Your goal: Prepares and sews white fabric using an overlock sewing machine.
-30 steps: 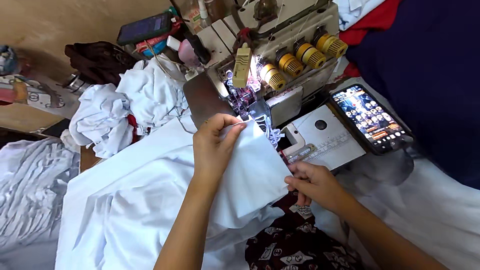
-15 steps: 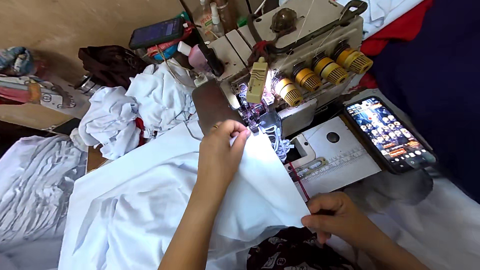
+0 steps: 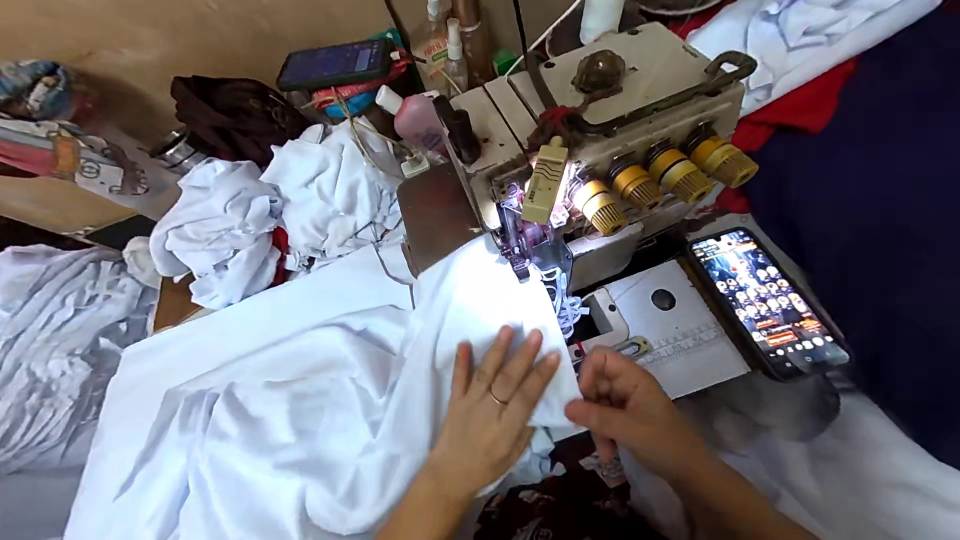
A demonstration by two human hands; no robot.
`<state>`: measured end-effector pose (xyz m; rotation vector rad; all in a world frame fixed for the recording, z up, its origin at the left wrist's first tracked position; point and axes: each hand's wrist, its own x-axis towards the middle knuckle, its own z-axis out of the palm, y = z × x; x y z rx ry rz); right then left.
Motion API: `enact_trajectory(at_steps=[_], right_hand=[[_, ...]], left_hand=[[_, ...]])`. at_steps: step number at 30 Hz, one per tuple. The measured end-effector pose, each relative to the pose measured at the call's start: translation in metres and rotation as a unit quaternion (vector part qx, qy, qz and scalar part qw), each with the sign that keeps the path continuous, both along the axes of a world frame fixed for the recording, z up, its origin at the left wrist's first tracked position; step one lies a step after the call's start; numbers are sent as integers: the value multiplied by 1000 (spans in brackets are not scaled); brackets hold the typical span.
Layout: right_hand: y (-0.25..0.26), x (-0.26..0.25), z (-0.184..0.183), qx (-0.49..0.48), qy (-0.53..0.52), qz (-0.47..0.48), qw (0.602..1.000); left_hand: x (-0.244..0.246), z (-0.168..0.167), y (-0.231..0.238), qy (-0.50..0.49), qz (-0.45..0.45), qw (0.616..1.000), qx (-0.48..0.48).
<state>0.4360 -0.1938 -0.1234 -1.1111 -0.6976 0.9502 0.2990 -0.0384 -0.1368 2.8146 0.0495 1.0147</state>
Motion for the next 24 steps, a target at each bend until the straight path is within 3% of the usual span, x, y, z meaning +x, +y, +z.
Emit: enact_trajectory(at_steps=[3, 7, 11, 18, 24], right_hand=[[26, 12, 7, 28, -75, -52, 995], [55, 26, 8, 73, -200, -112, 971], [66, 31, 7, 73, -291, -130, 945], [50, 23, 2, 62, -321, -79, 942], [37, 9, -2, 94, -321, -43, 941]], left_hand=[[13, 31, 26, -37, -74, 997, -6], [33, 64, 52, 26, -105, 994, -14], [48, 74, 76, 76, -66, 994, -31], [62, 87, 89, 78, 64, 994, -48], [24, 78, 74, 63, 172, 973, -142]])
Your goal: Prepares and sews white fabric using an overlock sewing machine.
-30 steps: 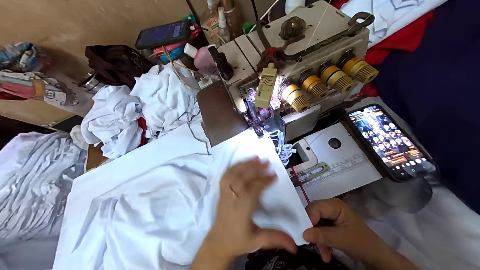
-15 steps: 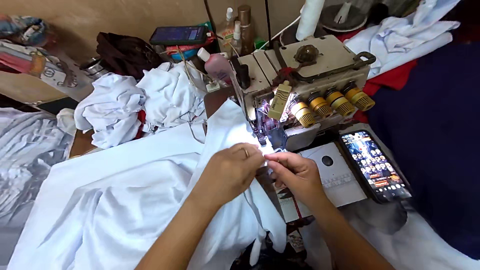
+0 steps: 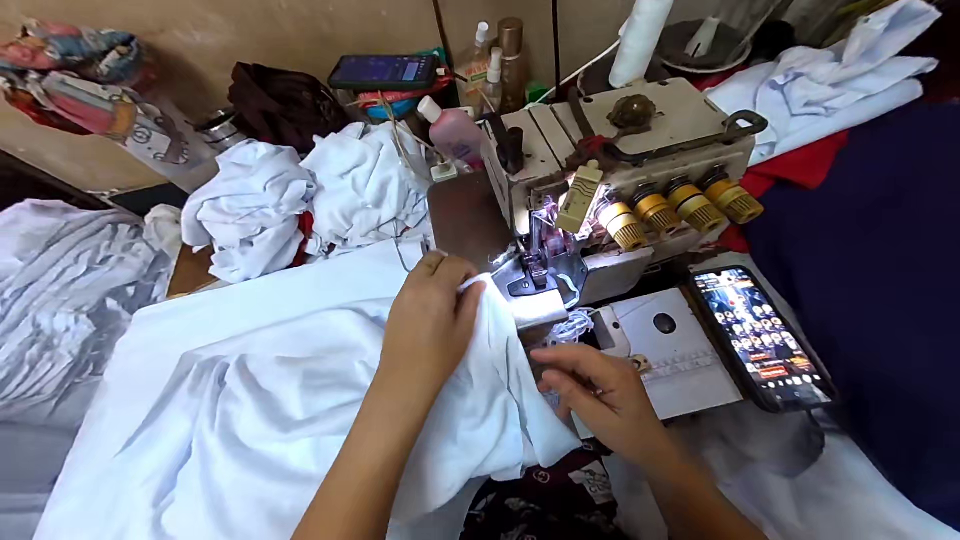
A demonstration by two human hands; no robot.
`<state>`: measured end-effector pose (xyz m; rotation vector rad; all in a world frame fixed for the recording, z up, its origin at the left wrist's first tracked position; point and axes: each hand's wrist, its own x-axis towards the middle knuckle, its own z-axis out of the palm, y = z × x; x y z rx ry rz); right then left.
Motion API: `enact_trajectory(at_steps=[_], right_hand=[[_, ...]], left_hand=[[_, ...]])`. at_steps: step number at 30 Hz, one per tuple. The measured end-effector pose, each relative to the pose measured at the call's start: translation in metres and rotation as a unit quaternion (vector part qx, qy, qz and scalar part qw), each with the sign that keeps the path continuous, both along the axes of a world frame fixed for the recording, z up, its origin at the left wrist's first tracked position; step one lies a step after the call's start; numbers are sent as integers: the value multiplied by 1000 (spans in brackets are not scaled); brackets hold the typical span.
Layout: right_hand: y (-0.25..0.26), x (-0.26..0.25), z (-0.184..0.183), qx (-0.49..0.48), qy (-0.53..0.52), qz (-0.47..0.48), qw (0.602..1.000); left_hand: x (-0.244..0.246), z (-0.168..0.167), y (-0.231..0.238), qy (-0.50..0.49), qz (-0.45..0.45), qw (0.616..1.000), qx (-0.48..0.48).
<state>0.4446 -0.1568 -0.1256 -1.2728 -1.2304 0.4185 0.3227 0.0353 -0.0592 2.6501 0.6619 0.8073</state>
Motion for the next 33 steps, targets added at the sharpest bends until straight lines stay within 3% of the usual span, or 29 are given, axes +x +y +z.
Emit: enact_trajectory(at_steps=[4, 9, 15, 21, 23, 27, 30, 33], right_hand=[[5, -4, -4, 64, -33, 7, 997], [14, 6, 3, 65, -156, 73, 983], [17, 49, 12, 24, -126, -70, 989], [-1, 7, 7, 41, -46, -142, 988], [-9, -24, 3, 15, -6, -73, 997], [-10, -67, -8, -139, -4, 82, 987], [-10, -68, -14, -159, -76, 124, 976], [-12, -64, -18, -157, -89, 126, 975]], left_hand=[[-44, -6, -34, -22, 47, 998, -23], [-46, -10, -76, -24, -88, 989, -121], [-1, -5, -62, -34, -118, 988, -88], [7, -1, -56, -55, -102, 992, -54], [1, 11, -49, -76, -111, 990, -41], [-20, 59, -23, -103, -91, 990, 36], [-58, 85, 7, -118, -23, 986, 113], [-108, 76, 44, -103, 93, 980, 143]])
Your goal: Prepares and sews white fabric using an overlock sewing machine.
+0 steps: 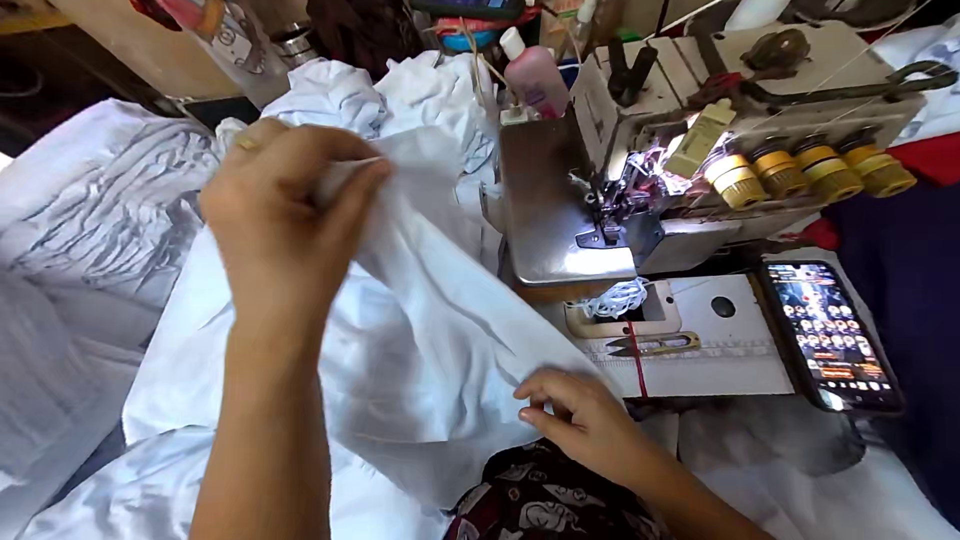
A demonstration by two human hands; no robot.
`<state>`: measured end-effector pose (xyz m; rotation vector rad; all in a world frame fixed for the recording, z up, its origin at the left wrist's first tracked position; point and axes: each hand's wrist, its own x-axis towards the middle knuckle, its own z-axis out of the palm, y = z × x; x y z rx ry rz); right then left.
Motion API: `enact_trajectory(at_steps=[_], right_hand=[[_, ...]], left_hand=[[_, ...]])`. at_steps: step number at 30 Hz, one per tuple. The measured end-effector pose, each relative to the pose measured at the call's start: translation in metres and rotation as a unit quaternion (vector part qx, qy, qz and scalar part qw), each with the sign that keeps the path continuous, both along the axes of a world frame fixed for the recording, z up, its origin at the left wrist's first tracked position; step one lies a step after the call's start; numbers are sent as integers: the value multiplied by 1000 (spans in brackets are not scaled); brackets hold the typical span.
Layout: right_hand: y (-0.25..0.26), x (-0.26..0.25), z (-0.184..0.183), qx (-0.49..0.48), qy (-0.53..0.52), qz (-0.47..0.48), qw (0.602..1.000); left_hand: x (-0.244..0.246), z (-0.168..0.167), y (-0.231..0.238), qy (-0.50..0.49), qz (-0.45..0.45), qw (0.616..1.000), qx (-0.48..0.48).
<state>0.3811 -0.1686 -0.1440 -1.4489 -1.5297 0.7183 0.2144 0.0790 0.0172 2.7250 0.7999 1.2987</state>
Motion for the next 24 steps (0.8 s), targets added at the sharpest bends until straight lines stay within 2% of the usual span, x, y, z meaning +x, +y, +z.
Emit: enact_trajectory(at_steps=[3, 5, 7, 9, 12, 14, 17, 21, 24], right_hand=[[2, 0, -4, -2, -26, -34, 999], [7, -4, -6, 11, -54, -49, 997], [12, -10, -4, 33, -91, -52, 994], [15, -19, -3, 54, -128, -52, 989], [19, -33, -5, 64, -191, -70, 977], [21, -39, -7, 51, -232, -76, 968], [24, -48, -11, 57, -286, -87, 953], [31, -53, -17, 83, -331, -103, 934], [27, -50, -15, 108, -296, -95, 944]], left_hand=[[-43, -34, 15, 72, 97, 987, -109], [-56, -55, 4, 98, 103, 977, -161], [-51, -69, -17, 77, 50, 980, -175], [-40, -80, -39, 61, -47, 978, -192], [-24, -100, -57, 120, -208, 947, -212], [-14, -110, -57, 191, -232, 931, -205], [7, -112, -55, 273, -196, 927, -169], [42, -104, -50, 307, -183, 926, -124], [57, -87, -34, 331, -183, 895, -236]])
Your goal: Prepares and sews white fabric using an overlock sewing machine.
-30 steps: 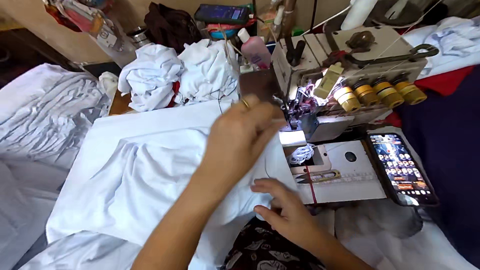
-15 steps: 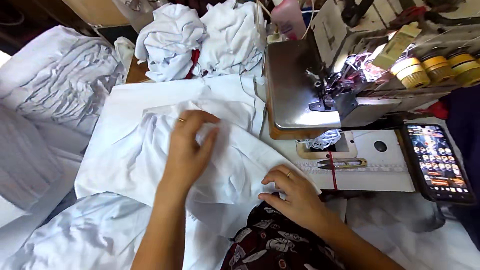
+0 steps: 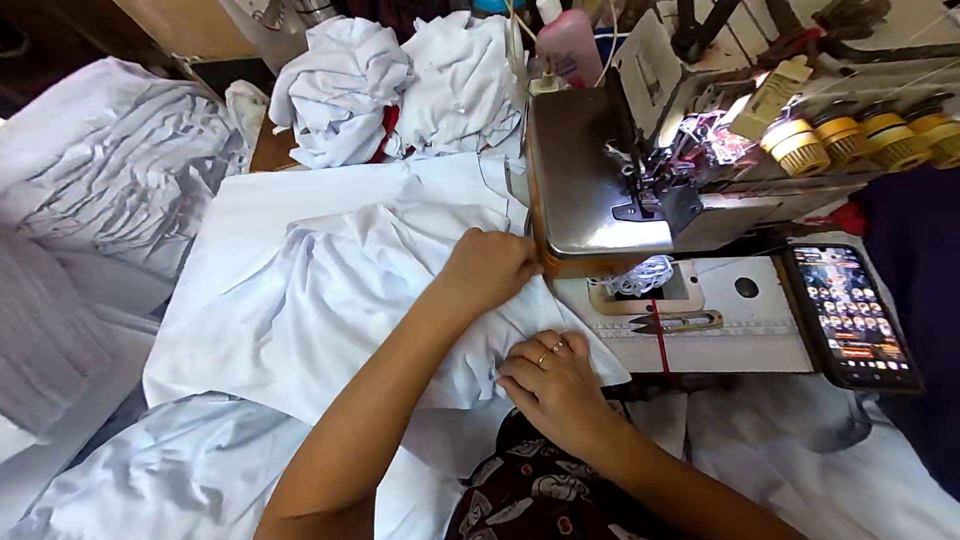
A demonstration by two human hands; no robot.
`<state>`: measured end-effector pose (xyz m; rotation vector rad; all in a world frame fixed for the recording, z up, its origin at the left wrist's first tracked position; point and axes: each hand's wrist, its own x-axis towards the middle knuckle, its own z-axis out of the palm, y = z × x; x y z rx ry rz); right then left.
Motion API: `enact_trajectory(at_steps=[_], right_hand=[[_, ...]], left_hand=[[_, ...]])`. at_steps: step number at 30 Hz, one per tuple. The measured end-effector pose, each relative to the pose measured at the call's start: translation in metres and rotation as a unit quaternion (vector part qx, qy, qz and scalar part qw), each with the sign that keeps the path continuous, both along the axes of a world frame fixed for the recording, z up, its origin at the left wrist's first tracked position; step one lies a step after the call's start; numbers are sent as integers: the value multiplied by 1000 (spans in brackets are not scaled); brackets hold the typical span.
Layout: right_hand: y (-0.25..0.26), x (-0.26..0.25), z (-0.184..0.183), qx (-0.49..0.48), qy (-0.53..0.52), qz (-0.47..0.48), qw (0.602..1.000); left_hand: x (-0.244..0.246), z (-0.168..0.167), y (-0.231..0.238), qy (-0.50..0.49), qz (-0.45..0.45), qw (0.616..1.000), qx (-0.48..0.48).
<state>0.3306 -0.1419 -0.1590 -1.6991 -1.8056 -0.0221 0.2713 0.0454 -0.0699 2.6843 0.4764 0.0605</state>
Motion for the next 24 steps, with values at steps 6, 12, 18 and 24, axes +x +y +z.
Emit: enact_trajectory(at_steps=[6, 12, 18, 24], right_hand=[[-13, 13, 21, -11, 399, 126, 908], [-3, 30, 26, -74, 648, 59, 756], [-4, 40, 28, -67, 645, 95, 755], [-9, 55, 25, -30, 555, 53, 830]], left_hand=[[-10, -1, 26, 4, 33, 967, -253], [-30, 8, 26, -3, -44, 928, -371], [-27, -8, 22, -90, -15, 948, -304], [-30, -16, 10, -181, 46, 962, -198]])
